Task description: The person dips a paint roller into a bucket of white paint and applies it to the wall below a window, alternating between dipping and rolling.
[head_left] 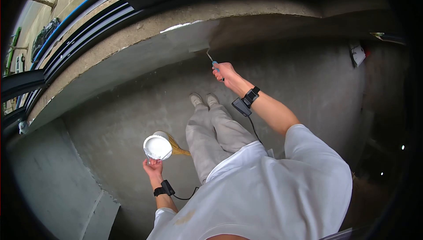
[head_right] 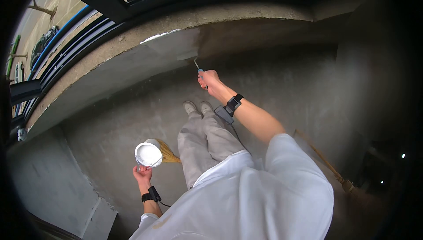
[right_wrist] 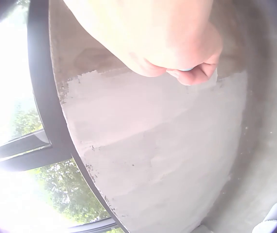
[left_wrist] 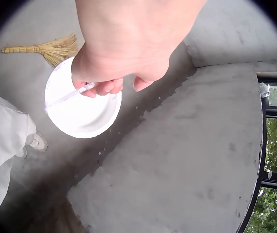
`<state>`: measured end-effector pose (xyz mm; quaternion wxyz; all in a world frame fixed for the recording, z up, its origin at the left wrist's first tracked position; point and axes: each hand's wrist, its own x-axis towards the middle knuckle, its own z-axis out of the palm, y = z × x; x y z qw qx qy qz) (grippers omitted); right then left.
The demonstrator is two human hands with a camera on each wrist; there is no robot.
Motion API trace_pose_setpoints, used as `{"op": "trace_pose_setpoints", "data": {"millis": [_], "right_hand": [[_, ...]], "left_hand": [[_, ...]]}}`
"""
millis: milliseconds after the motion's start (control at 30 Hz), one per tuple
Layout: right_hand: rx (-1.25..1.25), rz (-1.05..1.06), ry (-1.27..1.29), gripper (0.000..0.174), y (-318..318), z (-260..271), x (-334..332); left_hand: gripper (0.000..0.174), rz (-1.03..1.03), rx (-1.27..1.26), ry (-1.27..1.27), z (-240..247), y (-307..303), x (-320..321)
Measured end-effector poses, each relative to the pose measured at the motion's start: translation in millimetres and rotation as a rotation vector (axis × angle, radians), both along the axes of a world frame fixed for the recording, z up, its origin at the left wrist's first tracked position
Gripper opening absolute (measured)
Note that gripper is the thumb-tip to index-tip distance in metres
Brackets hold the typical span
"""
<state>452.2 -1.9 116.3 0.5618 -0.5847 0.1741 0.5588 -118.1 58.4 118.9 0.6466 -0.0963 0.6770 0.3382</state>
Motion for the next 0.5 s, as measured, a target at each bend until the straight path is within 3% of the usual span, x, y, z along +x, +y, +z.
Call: {"op": "trace_pose_setpoints", "data": {"millis": [367,500], "right_hand": [[0.004,0.033,0.019,0.016,3.6,-134.0,-14.2],[0.004,0.040,-0.040,0.016,4.1,-149.3,-20.3]], "left_hand": [[0.018,-0.243,0.144,0.045,-7.8,-26.5,12.4],[0.018,-0.357,0.201,0.092,-18.9,-23.8,14.1]]}}
